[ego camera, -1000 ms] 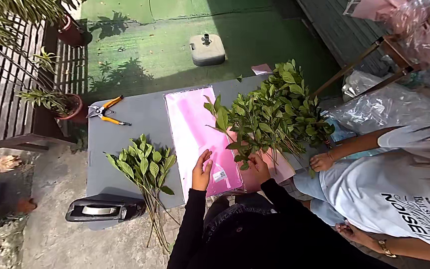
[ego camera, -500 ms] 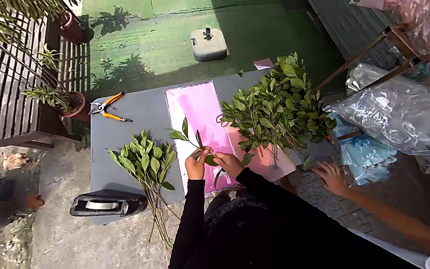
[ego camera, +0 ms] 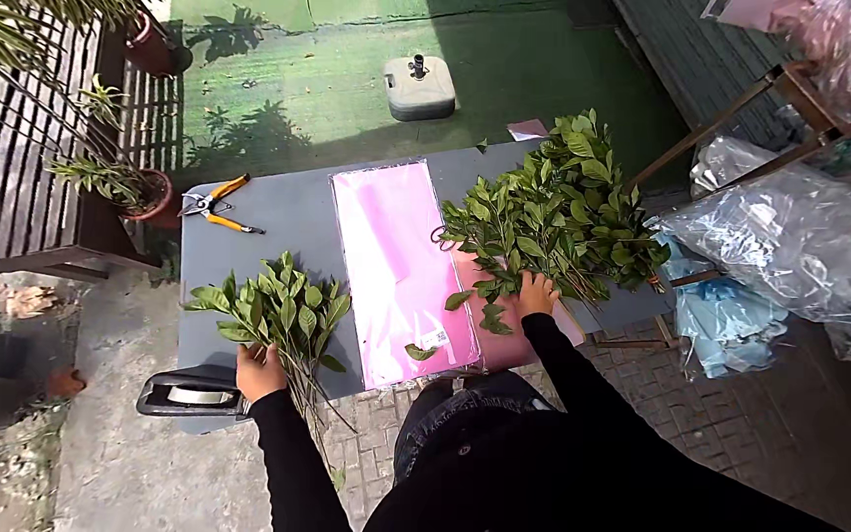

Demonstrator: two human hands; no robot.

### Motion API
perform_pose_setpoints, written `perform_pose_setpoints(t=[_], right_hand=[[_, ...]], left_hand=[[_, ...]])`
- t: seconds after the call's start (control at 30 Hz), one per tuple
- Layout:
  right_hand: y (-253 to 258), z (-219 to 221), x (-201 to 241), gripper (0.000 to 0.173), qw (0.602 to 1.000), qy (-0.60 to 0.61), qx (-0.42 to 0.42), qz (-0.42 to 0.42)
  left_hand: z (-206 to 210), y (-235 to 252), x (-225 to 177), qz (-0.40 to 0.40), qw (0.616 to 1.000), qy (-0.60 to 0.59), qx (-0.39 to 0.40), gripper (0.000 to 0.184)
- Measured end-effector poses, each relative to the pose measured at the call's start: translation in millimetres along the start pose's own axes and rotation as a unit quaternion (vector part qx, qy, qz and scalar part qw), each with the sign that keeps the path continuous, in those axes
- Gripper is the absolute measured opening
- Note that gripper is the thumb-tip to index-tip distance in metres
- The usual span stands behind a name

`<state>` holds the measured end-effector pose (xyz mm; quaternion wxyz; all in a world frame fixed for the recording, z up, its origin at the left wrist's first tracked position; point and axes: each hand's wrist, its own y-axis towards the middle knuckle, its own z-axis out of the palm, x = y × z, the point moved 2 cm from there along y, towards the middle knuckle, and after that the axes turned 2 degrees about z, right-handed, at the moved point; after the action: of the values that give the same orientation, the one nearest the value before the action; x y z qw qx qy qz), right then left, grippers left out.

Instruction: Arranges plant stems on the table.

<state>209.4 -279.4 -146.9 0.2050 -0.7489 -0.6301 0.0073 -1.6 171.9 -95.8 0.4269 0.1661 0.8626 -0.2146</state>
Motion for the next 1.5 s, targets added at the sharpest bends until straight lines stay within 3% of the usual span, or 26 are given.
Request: perform_pose_setpoints(t=[0.07, 0.17, 0.27, 0.4, 0.47, 0.53, 0.63, 0.7, 0.73, 0.77, 0.83, 0.93, 1.0, 1.1, 1.13, 1.2, 1.27, 1.33, 1.43, 1.5], right_hand=[[7, -8, -8, 0.051, 0.997, -0.016, 0.057, 0.044], [-10, -20, -2, 0.034, 0.996, 0.073, 0.047, -0.014], [-39, -8, 8, 0.035, 0.970, 0.205, 0.034, -0.124], [-80, 20, 32, 0.037, 0.934, 0.253, 0.073, -0.241], [-96, 31, 39, 0.033, 0.918, 0.217, 0.081, -0.321], [-104, 42, 40, 0.031, 0.909, 0.202, 0.097, -0.352], [-108, 40, 46, 0.038, 0.922, 0.219, 0.162, -0.276], [-111, 29, 63, 0.066, 0.905, 0.293, 0.217, -0.219], [-112, 23, 75, 0.071, 0.886, 0.345, 0.231, -0.208], [-114, 17, 88, 0.066, 0.867, 0.389, 0.243, -0.195], [-114, 11, 115, 0.040, 0.833, 0.447, 0.292, -0.144], [-104, 19, 138, 0.034, 0.789, 0.459, 0.387, -0.134], [-104, 18, 138, 0.034, 0.807, 0.382, 0.393, -0.219], [-110, 20, 124, 0.037, 0.837, 0.176, 0.397, -0.334], [-112, 27, 115, 0.037, 0.842, 0.118, 0.395, -0.348], [-111, 39, 92, 0.037, 0.855, 0.051, 0.387, -0.342], [-104, 41, 73, 0.037, 0.880, 0.043, 0.348, -0.320], [-92, 32, 59, 0.033, 0.923, 0.035, 0.251, -0.289], [-57, 16, 47, 0.063, 0.989, 0.036, 0.082, -0.121], [-19, 17, 30, 0.069, 0.998, 0.062, -0.023, 0.006]], left_hand=[[10, -6, 8, 0.003, 0.998, 0.066, 0.011, 0.080], [38, -40, -14, 0.090, 0.995, 0.050, 0.012, 0.072], [84, -76, -39, 0.112, 0.976, -0.055, 0.178, 0.057], [145, -104, -66, 0.036, 0.909, -0.192, 0.367, 0.054], [162, -107, -73, -0.001, 0.907, -0.235, 0.350, 0.046], [169, -105, -74, -0.041, 0.923, -0.267, 0.274, 0.033], [166, -105, -68, -0.052, 0.932, -0.261, 0.245, 0.035], [166, -111, -60, -0.002, 0.928, -0.260, 0.268, 0.029], [169, -116, -56, 0.027, 0.923, -0.261, 0.282, 0.026], [172, -121, -52, 0.045, 0.917, -0.264, 0.297, 0.023], [177, -127, -45, 0.070, 0.907, -0.277, 0.310, 0.018], [174, -122, -44, 0.092, 0.907, -0.304, 0.276, 0.020], [161, -120, -47, 0.087, 0.905, -0.336, 0.244, 0.024], [138, -122, -50, -0.044, 0.891, -0.432, 0.132, 0.026], [127, -118, -50, -0.082, 0.884, -0.454, 0.072, 0.024], [94, -96, -46, -0.082, 0.878, -0.471, -0.019, 0.023], [53, -65, -45, -0.033, 0.888, -0.454, -0.060, 0.027], [16, -44, -49, -0.013, 0.908, -0.412, -0.073, 0.028], [-3, -19, -36, -0.032, 0.950, -0.301, -0.078, 0.026], [6, -1, 0, -0.036, 0.986, -0.154, -0.047, 0.024]])
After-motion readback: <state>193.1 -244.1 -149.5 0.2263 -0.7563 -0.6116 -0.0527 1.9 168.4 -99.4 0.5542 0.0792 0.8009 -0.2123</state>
